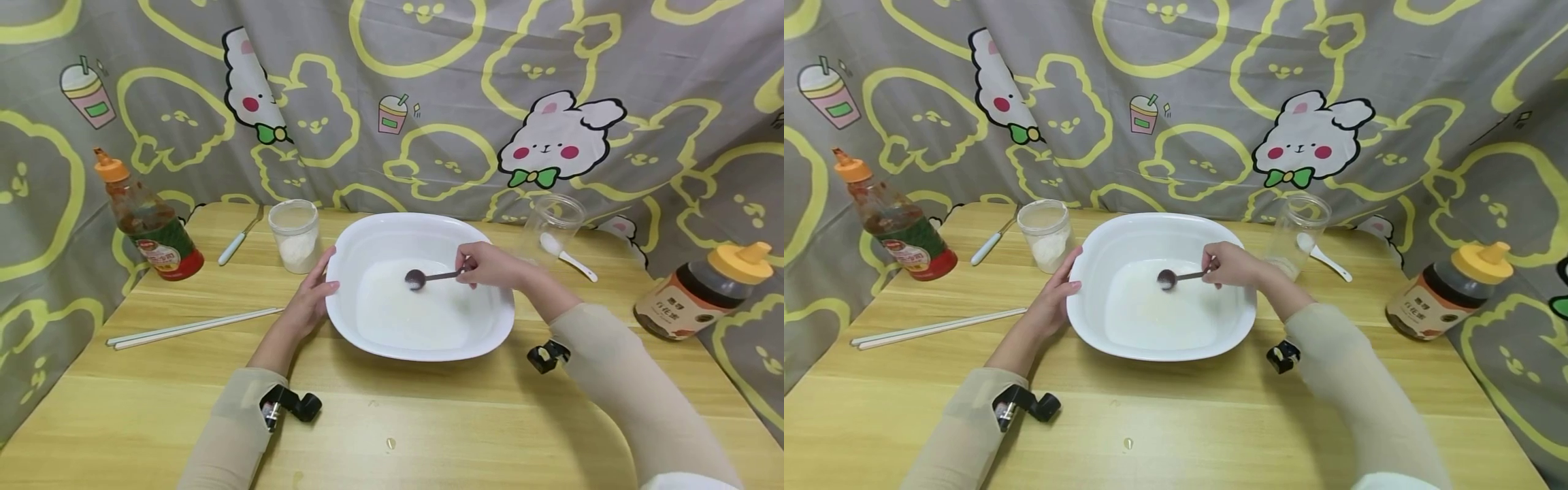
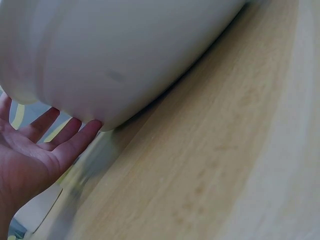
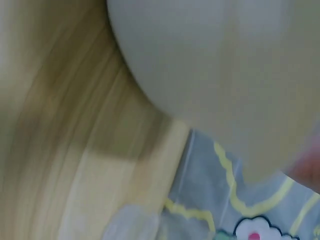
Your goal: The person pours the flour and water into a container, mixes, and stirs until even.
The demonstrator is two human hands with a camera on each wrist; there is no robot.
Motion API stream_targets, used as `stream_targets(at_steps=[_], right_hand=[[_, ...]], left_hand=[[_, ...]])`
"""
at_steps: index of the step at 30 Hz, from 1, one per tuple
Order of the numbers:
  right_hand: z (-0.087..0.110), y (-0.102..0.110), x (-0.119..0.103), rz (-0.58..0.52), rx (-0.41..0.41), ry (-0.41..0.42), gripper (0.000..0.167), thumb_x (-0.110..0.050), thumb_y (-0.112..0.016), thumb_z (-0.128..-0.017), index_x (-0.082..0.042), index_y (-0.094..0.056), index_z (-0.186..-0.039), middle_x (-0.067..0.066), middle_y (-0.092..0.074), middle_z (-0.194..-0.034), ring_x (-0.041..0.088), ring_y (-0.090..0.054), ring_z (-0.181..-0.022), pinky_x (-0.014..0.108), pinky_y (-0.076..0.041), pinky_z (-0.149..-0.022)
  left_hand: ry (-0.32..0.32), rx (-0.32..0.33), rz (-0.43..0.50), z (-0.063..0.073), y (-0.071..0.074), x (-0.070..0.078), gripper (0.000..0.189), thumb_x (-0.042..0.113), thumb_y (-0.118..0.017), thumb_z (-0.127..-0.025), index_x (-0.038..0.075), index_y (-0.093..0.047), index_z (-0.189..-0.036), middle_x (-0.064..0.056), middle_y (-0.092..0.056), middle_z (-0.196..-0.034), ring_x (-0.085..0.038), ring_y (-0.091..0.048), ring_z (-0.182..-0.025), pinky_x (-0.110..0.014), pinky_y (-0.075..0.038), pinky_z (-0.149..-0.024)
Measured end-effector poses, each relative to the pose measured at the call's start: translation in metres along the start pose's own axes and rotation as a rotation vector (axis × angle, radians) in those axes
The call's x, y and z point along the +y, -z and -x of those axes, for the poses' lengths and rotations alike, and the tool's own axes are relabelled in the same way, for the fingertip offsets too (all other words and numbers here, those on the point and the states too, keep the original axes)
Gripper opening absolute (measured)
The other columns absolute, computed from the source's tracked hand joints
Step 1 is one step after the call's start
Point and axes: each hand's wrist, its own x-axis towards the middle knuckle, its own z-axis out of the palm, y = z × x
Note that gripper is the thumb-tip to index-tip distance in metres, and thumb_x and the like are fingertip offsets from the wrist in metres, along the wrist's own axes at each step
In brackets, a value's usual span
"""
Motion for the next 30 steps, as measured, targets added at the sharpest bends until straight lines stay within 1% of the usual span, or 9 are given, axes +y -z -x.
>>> stream_targets(at_steps=[2, 7, 10, 13, 16, 19, 24, 27, 30], right_hand=[[-0.007, -0.007, -0.005, -0.013, -0.015, 0.030, 0.009, -0.002, -0.056, -0.079, 0.002, -0.050, -0.085, 0.008, -0.053, -0.058, 0.031, -0.048, -0.058, 0.026, -0.034, -0.052], [-0.010, -0.022, -0.015, -0.097, -0.101, 0.064, 0.008, -0.002, -0.056, -0.079, 0.002, -0.050, -0.084, 0.006, -0.051, -0.055, 0.024, -0.043, -0.051, 0.023, -0.032, -0.049], [-0.004, -0.027, -0.017, -0.127, -0.163, 0.080, 0.007, -0.002, -0.057, -0.079, -0.002, -0.050, -0.081, 0.005, -0.050, -0.054, 0.018, -0.041, -0.049, 0.023, -0.032, -0.049], [0.006, -0.026, -0.017, -0.100, -0.206, 0.119, 0.008, -0.003, -0.058, -0.078, -0.006, -0.051, -0.079, 0.003, -0.048, -0.053, 0.013, -0.039, -0.048, 0.022, -0.032, -0.049], [0.018, -0.021, -0.014, -0.064, -0.224, 0.141, 0.008, -0.003, -0.058, -0.078, -0.007, -0.051, -0.078, 0.002, -0.047, -0.053, 0.012, -0.040, -0.048, 0.022, -0.033, -0.049], [0.029, -0.013, -0.008, -0.042, -0.213, 0.125, 0.007, -0.003, -0.059, -0.077, -0.005, -0.052, -0.078, 0.002, -0.046, -0.054, 0.013, -0.041, -0.049, 0.023, -0.036, -0.049], [0.039, 0.003, -0.003, 0.025, -0.137, 0.055, 0.006, -0.003, -0.058, -0.077, -0.002, -0.052, -0.080, 0.002, -0.046, -0.055, 0.015, -0.042, -0.050, 0.025, -0.038, -0.046], [0.035, 0.010, 0.000, 0.063, -0.087, 0.035, 0.007, -0.002, -0.057, -0.078, 0.000, -0.052, -0.081, 0.003, -0.048, -0.055, 0.015, -0.044, -0.050, 0.025, -0.036, -0.046], [0.024, 0.012, 0.006, 0.064, -0.034, 0.015, 0.008, -0.001, -0.056, -0.078, 0.001, -0.051, -0.082, 0.004, -0.049, -0.056, 0.016, -0.045, -0.052, 0.026, -0.036, -0.047]], left_hand=[[0.003, 0.001, 0.002, 0.000, 0.000, 0.000, 0.067, 0.005, -0.044, -0.080, 0.023, -0.018, -0.139, -0.016, -0.022, -0.135, -0.037, -0.035, -0.110, -0.038, -0.046, -0.076], [0.004, -0.006, -0.001, 0.000, 0.000, 0.000, 0.068, 0.006, -0.045, -0.080, 0.024, -0.017, -0.139, -0.015, -0.022, -0.136, -0.040, -0.030, -0.113, -0.039, -0.046, -0.076], [0.002, -0.006, -0.004, 0.000, 0.000, -0.001, 0.067, 0.006, -0.045, -0.080, 0.024, -0.018, -0.139, -0.016, -0.022, -0.135, -0.039, -0.032, -0.112, -0.039, -0.046, -0.075], [0.001, 0.000, -0.005, 0.000, 0.000, -0.001, 0.068, 0.006, -0.046, -0.079, 0.024, -0.018, -0.139, -0.017, -0.022, -0.135, -0.035, -0.038, -0.109, -0.038, -0.047, -0.074], [0.001, 0.005, -0.001, 0.000, 0.000, 0.000, 0.068, 0.006, -0.046, -0.079, 0.024, -0.019, -0.138, -0.017, -0.023, -0.134, -0.030, -0.042, -0.105, -0.037, -0.047, -0.073], [0.002, 0.009, 0.002, 0.000, 0.000, -0.001, 0.067, 0.006, -0.046, -0.079, 0.024, -0.019, -0.138, -0.016, -0.024, -0.134, -0.029, -0.043, -0.103, -0.036, -0.048, -0.072], [0.003, -0.003, -0.008, 0.000, 0.002, -0.001, 0.068, 0.006, -0.046, -0.079, 0.024, -0.018, -0.139, -0.016, -0.022, -0.135, -0.032, -0.041, -0.106, -0.038, -0.047, -0.074], [0.000, -0.008, -0.007, 0.000, 0.002, 0.000, 0.068, 0.006, -0.046, -0.079, 0.024, -0.017, -0.139, -0.016, -0.021, -0.136, -0.034, -0.038, -0.108, -0.039, -0.046, -0.076], [-0.004, -0.008, -0.001, 0.000, 0.000, 0.000, 0.068, 0.005, -0.045, -0.079, 0.023, -0.017, -0.139, -0.016, -0.022, -0.135, -0.036, -0.036, -0.109, -0.040, -0.045, -0.077]])
